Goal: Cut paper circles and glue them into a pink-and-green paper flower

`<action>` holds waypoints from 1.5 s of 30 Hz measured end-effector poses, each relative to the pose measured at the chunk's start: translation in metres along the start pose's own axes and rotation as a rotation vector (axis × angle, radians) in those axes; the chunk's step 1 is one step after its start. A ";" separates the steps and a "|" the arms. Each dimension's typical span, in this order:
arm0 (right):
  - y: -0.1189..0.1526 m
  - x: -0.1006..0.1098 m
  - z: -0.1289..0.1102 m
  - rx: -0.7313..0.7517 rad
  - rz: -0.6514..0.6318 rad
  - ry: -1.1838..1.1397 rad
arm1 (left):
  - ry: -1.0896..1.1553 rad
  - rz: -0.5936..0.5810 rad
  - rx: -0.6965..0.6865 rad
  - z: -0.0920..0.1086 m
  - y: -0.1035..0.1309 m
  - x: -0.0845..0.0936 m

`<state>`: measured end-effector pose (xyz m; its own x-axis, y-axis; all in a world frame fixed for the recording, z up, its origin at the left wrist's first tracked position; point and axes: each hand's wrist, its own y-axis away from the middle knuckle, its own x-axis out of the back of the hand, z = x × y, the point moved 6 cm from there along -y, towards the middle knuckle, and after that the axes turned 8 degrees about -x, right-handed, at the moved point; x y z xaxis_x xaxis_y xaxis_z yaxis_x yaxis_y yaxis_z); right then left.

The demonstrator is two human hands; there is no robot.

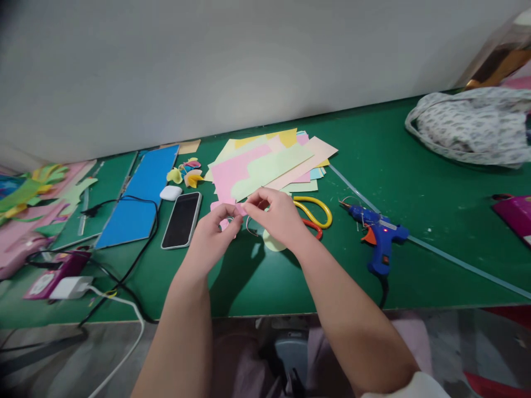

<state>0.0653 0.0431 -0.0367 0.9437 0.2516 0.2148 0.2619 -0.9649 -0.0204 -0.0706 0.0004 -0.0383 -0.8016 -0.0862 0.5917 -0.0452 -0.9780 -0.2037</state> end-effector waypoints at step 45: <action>0.001 -0.002 -0.003 0.058 0.014 -0.016 | 0.619 0.260 0.025 -0.009 -0.006 -0.010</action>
<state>0.0629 0.0410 -0.0348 0.9504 0.2398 0.1980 0.2595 -0.9624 -0.0801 -0.0679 0.0088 -0.0497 -0.9788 -0.2023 -0.0326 0.2038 -0.9447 -0.2568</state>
